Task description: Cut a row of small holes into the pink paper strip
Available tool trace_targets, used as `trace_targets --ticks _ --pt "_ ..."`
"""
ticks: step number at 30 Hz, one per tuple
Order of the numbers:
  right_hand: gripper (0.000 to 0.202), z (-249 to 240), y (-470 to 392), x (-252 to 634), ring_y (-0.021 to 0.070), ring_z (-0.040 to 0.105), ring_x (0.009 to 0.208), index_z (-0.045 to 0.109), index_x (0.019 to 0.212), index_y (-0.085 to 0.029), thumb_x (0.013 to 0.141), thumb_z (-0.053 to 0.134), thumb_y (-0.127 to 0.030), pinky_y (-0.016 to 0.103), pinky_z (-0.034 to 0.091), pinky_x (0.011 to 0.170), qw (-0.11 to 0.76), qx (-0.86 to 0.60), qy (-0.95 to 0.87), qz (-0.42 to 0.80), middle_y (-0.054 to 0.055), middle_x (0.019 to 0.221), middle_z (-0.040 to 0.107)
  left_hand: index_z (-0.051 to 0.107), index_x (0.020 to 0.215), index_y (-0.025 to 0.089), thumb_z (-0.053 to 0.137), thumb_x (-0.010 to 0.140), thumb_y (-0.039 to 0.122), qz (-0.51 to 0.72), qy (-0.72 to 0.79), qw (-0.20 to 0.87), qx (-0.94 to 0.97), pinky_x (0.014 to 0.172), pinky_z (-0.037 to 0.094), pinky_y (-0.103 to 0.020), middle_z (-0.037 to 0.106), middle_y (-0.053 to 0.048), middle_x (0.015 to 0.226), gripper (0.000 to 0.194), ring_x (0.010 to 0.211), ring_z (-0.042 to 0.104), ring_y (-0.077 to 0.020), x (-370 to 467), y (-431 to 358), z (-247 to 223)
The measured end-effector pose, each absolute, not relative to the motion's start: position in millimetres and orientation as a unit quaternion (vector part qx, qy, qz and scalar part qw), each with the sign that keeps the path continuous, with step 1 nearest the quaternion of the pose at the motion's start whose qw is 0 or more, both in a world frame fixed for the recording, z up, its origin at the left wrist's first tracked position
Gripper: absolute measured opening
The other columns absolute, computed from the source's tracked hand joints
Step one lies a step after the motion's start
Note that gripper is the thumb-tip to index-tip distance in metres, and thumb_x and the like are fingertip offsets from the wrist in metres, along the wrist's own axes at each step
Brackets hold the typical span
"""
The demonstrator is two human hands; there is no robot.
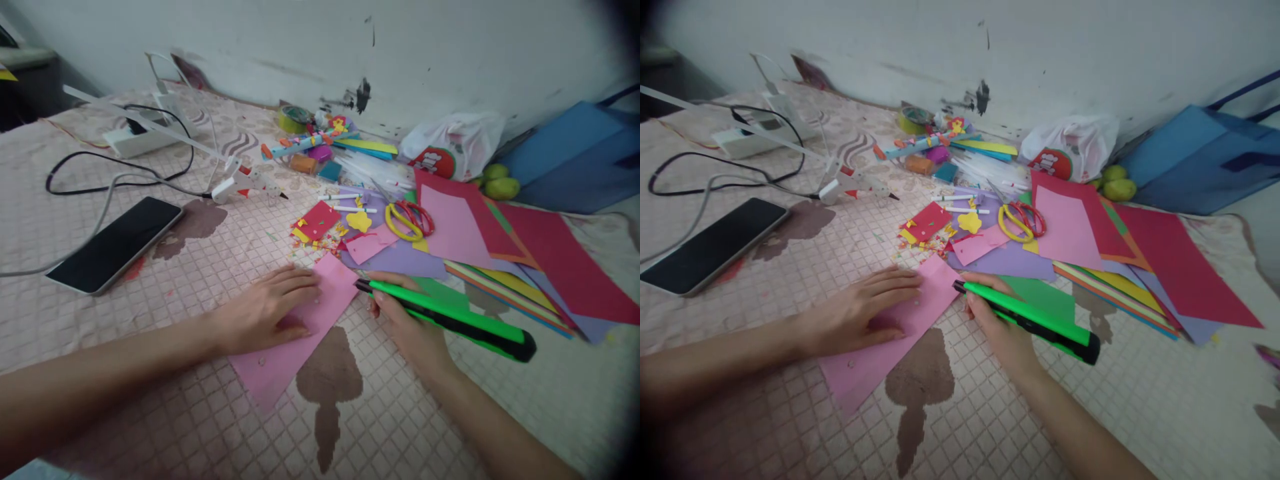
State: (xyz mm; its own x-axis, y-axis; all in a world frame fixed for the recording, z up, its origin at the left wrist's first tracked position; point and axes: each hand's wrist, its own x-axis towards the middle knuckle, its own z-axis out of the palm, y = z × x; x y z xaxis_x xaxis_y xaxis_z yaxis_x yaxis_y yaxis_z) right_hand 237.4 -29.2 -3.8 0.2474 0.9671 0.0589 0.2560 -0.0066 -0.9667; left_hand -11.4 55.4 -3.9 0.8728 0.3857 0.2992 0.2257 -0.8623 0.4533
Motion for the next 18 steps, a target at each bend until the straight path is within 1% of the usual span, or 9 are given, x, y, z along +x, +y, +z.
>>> trace_targets --ticks 4,7,11,15,18 --pt "0.023 0.8 -36.7 240.5 0.0148 0.060 0.069 0.065 0.110 -0.026 0.087 0.060 -0.029 0.031 0.050 0.067 0.471 -0.636 -0.503 0.348 -0.001 0.078 0.064 0.051 0.131 0.014 0.064 0.089 0.035 0.194 0.140 0.230 0.943 0.113 0.037 -0.051 0.053 -0.015 0.139 0.049 0.131 0.049 -0.0272 -13.2 56.8 -3.9" --pt "0.024 1.5 -36.7 241.2 0.0153 0.060 0.073 0.064 0.111 -0.027 0.087 0.060 -0.029 0.032 0.049 0.071 0.503 -0.618 -0.500 0.338 -0.001 0.080 0.065 0.050 0.133 0.015 0.061 0.091 0.032 0.218 0.175 0.244 0.929 0.111 0.041 -0.048 0.053 -0.014 0.139 0.047 0.132 0.048 -0.0257 -15.4 59.0 -3.6" --pt "0.024 1.2 -35.1 243.1 0.0170 0.060 0.073 0.065 0.109 -0.025 0.086 0.059 -0.030 0.034 0.048 0.069 0.548 -0.594 -0.490 0.327 0.001 0.080 0.066 0.051 0.129 0.016 0.052 0.094 0.023 0.249 0.228 0.239 0.911 0.108 0.045 -0.045 0.055 -0.014 0.136 0.036 0.130 0.049 -0.0229 -16.9 63.7 -2.9" --pt "0.023 2.5 -38.0 247.3 0.0169 0.061 0.073 0.065 0.110 -0.025 0.088 0.058 -0.030 0.035 0.047 0.071 0.546 -0.603 -0.493 0.309 0.001 0.082 0.066 0.054 0.125 0.015 0.049 0.094 0.019 0.251 0.233 0.240 0.908 0.107 0.045 -0.046 0.060 -0.013 0.129 0.032 0.127 0.052 -0.0226 -17.1 66.1 -4.2" --pt "0.022 4.0 -40.3 248.8 0.0169 0.061 0.073 0.065 0.109 -0.025 0.089 0.057 -0.029 0.035 0.047 0.071 0.540 -0.614 -0.490 0.303 0.000 0.080 0.066 0.053 0.127 0.014 0.050 0.093 0.020 0.240 0.220 0.246 0.913 0.111 0.040 -0.051 0.060 -0.013 0.129 0.034 0.129 0.051 -0.0241 -17.3 65.2 -6.0"
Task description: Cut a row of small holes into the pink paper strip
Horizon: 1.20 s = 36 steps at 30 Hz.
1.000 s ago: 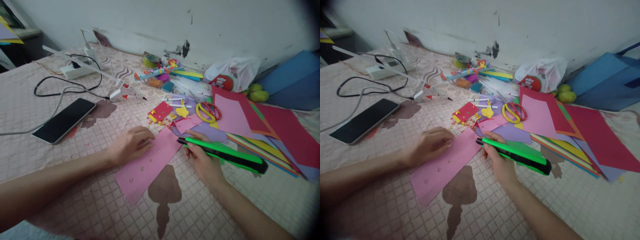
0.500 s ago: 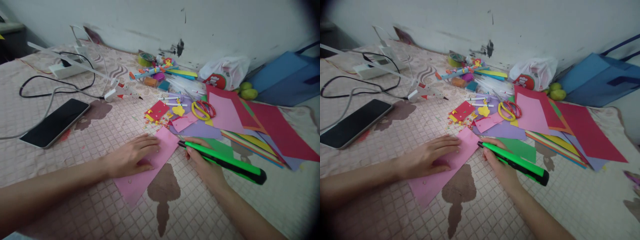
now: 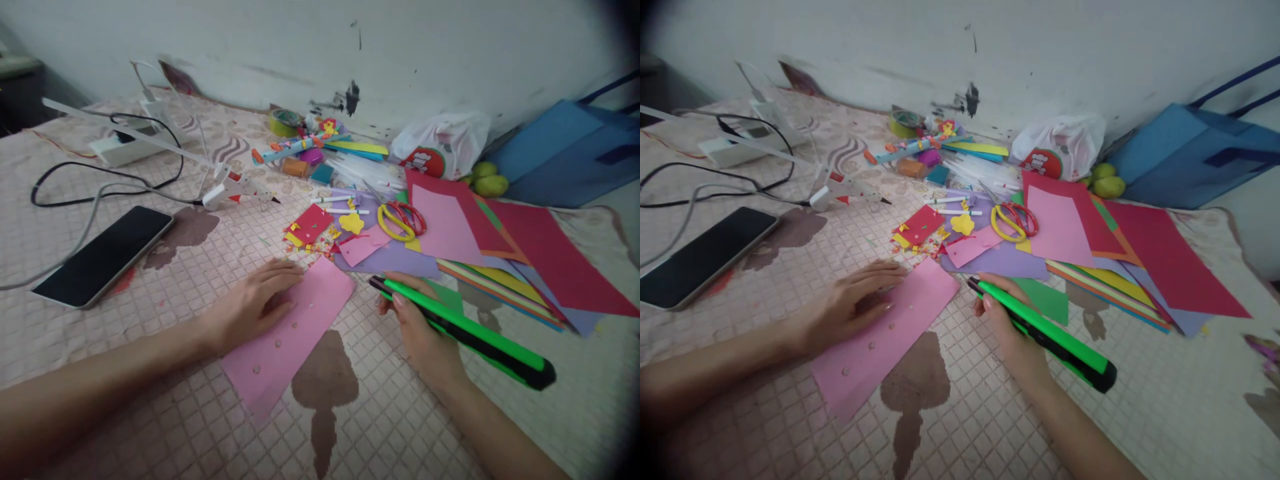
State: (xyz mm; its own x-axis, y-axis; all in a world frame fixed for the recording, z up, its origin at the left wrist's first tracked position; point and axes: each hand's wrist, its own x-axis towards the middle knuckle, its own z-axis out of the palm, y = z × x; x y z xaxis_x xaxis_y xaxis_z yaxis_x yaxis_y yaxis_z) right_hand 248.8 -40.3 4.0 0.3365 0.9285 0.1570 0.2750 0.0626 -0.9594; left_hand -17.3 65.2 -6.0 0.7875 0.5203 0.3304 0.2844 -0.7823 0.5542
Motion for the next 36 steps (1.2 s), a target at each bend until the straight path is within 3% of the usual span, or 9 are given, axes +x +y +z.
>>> trace_targets --ticks 5,11,17,23,29,36 --pt "0.026 5.2 -43.3 247.6 0.0167 0.061 0.073 0.063 0.114 -0.027 0.089 0.058 -0.030 0.036 0.047 0.073 0.536 -0.617 -0.483 0.313 0.000 0.080 0.066 0.054 0.128 0.019 0.057 0.092 0.025 0.188 0.123 0.269 0.936 0.115 0.031 -0.056 0.061 -0.011 0.132 0.037 0.131 0.049 -0.0255 -15.0 64.5 -2.4" --pt "0.019 6.9 -51.0 246.4 0.0154 0.061 0.072 0.065 0.107 -0.029 0.090 0.057 -0.029 0.033 0.050 0.071 0.485 -0.616 -0.544 0.297 -0.002 0.077 0.064 0.058 0.124 0.016 0.055 0.093 0.017 0.233 0.091 0.279 0.927 0.111 0.042 -0.045 0.060 -0.013 0.132 0.032 0.128 0.053 -0.0222 -7.0 55.6 8.9" --pt "0.021 10.8 -52.1 242.8 0.0147 0.063 0.073 0.064 0.109 -0.030 0.089 0.059 -0.029 0.031 0.050 0.070 0.461 -0.622 -0.561 0.292 -0.001 0.083 0.066 0.060 0.119 0.012 0.054 0.096 0.027 0.155 -0.015 0.175 0.972 0.117 0.034 -0.045 0.050 -0.016 0.142 0.028 0.135 0.045 -0.0259 -4.5 53.0 8.1" --pt "0.020 10.0 -49.3 246.5 0.0154 0.062 0.075 0.065 0.109 -0.029 0.089 0.059 -0.028 0.031 0.050 0.070 0.492 -0.637 -0.526 0.274 -0.001 0.080 0.066 0.047 0.137 0.017 0.053 0.096 0.031 0.146 0.084 0.189 0.967 0.114 0.037 -0.047 0.046 -0.014 0.146 0.044 0.136 0.045 -0.0254 -22.3 67.8 9.6" --pt "0.020 0.3 -51.4 247.8 0.0157 0.061 0.073 0.066 0.108 -0.028 0.089 0.060 -0.031 0.032 0.049 0.070 0.512 -0.629 -0.493 0.317 -0.001 0.077 0.065 0.030 0.149 0.017 0.056 0.094 0.039 0.082 0.033 0.210 0.974 0.121 0.019 -0.050 0.037 -0.013 0.151 0.065 0.144 0.029 -0.0267 -23.2 55.9 5.3" --pt "0.020 10.8 -56.6 239.0 0.0161 0.062 0.073 0.067 0.107 -0.031 0.088 0.061 -0.031 0.030 0.052 0.067 0.455 -0.621 -0.567 0.293 0.001 0.089 0.067 0.034 0.147 0.014 0.055 0.095 0.039 0.050 -0.006 0.197 0.979 0.122 0.019 -0.044 0.037 -0.012 0.151 0.061 0.143 0.032 -0.0235 -22.7 59.2 16.0"
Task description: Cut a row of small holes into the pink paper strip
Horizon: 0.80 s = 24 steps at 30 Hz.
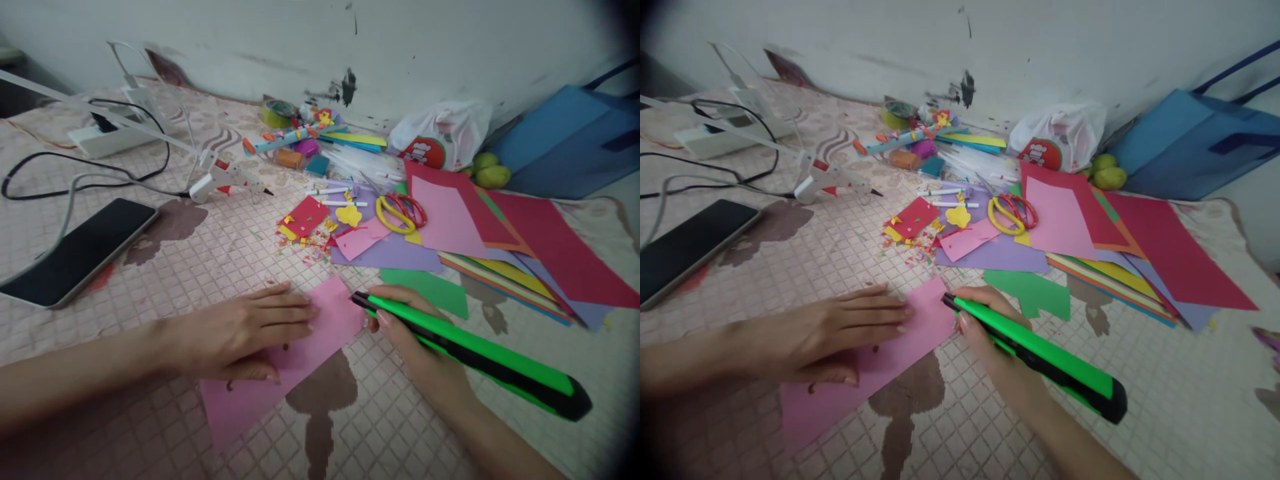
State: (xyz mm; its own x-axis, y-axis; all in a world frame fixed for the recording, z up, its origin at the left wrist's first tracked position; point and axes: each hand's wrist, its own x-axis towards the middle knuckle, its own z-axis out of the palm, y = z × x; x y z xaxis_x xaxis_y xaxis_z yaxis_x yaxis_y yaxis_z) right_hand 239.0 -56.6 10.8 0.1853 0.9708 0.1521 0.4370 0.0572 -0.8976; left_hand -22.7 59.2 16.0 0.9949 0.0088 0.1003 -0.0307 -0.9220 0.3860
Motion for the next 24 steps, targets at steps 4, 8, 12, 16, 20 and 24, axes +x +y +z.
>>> trace_targets --ticks 4,8,12,16,20,24 --pt "0.019 17.1 -56.4 230.5 0.0143 0.063 0.072 0.066 0.105 -0.031 0.089 0.058 -0.025 0.028 0.053 0.066 0.435 -0.596 -0.609 0.291 0.001 0.092 0.067 0.053 0.131 0.017 0.051 0.097 0.032 0.095 -0.026 0.211 0.973 0.120 0.028 -0.039 0.049 -0.012 0.143 0.038 0.137 0.043 -0.0213 -10.5 59.1 19.2" --pt "0.018 18.6 -54.7 221.4 0.0150 0.064 0.073 0.067 0.102 -0.027 0.088 0.057 -0.022 0.028 0.053 0.065 0.422 -0.595 -0.626 0.275 0.002 0.090 0.068 0.064 0.115 0.014 0.055 0.094 0.028 0.122 -0.072 0.235 0.962 0.117 0.037 -0.037 0.061 -0.014 0.131 0.026 0.130 0.051 -0.0230 2.1 55.7 17.3" --pt "0.017 15.7 -50.3 217.8 0.0150 0.065 0.073 0.067 0.099 -0.026 0.087 0.057 -0.020 0.027 0.053 0.064 0.422 -0.586 -0.640 0.263 0.002 0.086 0.069 0.065 0.112 0.008 0.052 0.096 0.028 0.122 -0.084 0.221 0.964 0.118 0.036 -0.034 0.063 -0.017 0.127 0.028 0.130 0.051 -0.0238 4.6 53.2 13.0" --pt "0.016 10.7 -48.1 220.7 0.0150 0.066 0.073 0.066 0.100 -0.025 0.087 0.057 -0.021 0.026 0.054 0.063 0.401 -0.598 -0.638 0.273 0.002 0.089 0.069 0.064 0.114 0.006 0.049 0.098 0.028 0.143 -0.082 0.207 0.964 0.117 0.037 -0.037 0.061 -0.016 0.130 0.031 0.129 0.051 -0.0242 2.8 50.8 7.3" --pt "0.017 5.5 -49.9 226.3 0.0109 0.065 0.070 0.065 0.103 -0.028 0.089 0.057 -0.023 0.021 0.054 0.063 0.411 -0.604 -0.627 0.270 -0.001 0.090 0.068 0.061 0.118 0.004 0.044 0.099 0.025 0.160 -0.068 0.199 0.964 0.116 0.035 -0.036 0.059 -0.015 0.131 0.033 0.128 0.050 -0.0235 1.2 45.6 3.0" --pt "0.021 4.4 -52.7 230.7 0.0099 0.063 0.073 0.063 0.108 -0.031 0.090 0.056 -0.022 0.019 0.055 0.068 0.407 -0.619 -0.620 0.256 -0.002 0.089 0.066 0.062 0.116 0.006 0.042 0.101 0.030 0.156 -0.059 0.184 0.969 0.118 0.031 -0.034 0.060 -0.014 0.131 0.035 0.128 0.050 -0.0226 0.1 40.3 2.8"
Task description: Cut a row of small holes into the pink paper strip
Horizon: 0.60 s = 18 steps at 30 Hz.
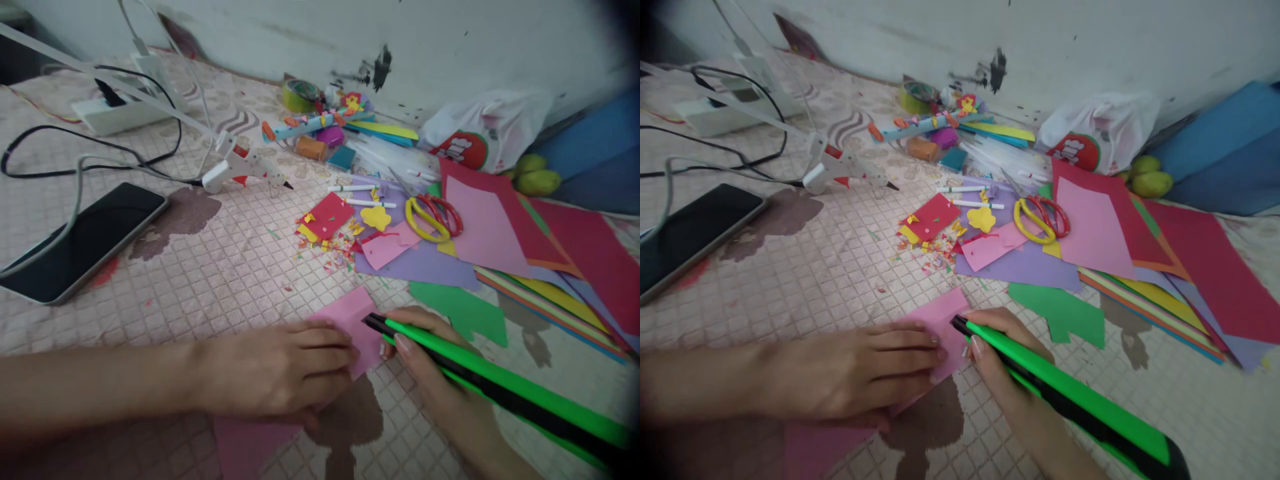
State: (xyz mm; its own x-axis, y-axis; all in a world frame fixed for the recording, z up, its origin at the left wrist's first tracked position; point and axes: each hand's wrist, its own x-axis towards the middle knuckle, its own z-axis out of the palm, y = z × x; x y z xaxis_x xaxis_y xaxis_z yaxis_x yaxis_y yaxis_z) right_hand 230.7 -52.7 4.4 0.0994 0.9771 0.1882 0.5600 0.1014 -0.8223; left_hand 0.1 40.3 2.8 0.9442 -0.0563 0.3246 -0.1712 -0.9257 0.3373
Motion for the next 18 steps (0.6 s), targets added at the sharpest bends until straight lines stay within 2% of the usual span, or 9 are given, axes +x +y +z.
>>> trace_targets --ticks 4,8,12,18 --pt "0.024 12.0 -53.4 228.0 0.0108 0.065 0.075 0.064 0.109 -0.029 0.089 0.055 -0.020 0.020 0.056 0.068 0.390 -0.625 -0.641 0.213 -0.001 0.089 0.068 0.062 0.117 0.007 0.042 0.101 0.032 0.157 -0.056 0.174 0.970 0.118 0.032 -0.035 0.060 -0.013 0.131 0.036 0.128 0.050 -0.0226 -1.3 39.3 2.9" --pt "0.018 18.7 -51.1 220.9 0.0122 0.068 0.073 0.066 0.096 -0.022 0.084 0.057 -0.014 0.020 0.056 0.061 0.386 -0.601 -0.680 0.168 0.001 0.086 0.070 0.061 0.119 0.008 0.041 0.101 0.035 0.170 -0.036 0.163 0.971 0.116 0.035 -0.039 0.058 -0.013 0.134 0.037 0.130 0.049 -0.0246 -3.9 41.7 1.9" --pt "0.016 16.7 -49.7 216.5 0.0122 0.068 0.069 0.066 0.093 -0.019 0.082 0.055 -0.013 0.021 0.055 0.056 0.387 -0.592 -0.689 0.159 0.003 0.083 0.071 0.065 0.112 0.009 0.041 0.102 0.032 0.182 -0.010 0.154 0.971 0.115 0.038 -0.036 0.061 -0.012 0.131 0.034 0.126 0.053 -0.0225 -5.3 44.6 1.4" --pt "0.021 13.1 -48.3 213.3 0.0101 0.069 0.077 0.066 0.094 -0.018 0.081 0.055 -0.007 0.019 0.057 0.070 0.405 -0.582 -0.691 0.140 0.002 0.085 0.071 0.065 0.114 0.008 0.044 0.101 0.029 0.182 -0.020 0.162 0.970 0.115 0.038 -0.034 0.062 -0.012 0.129 0.032 0.125 0.055 -0.0213 -4.1 47.0 1.0"
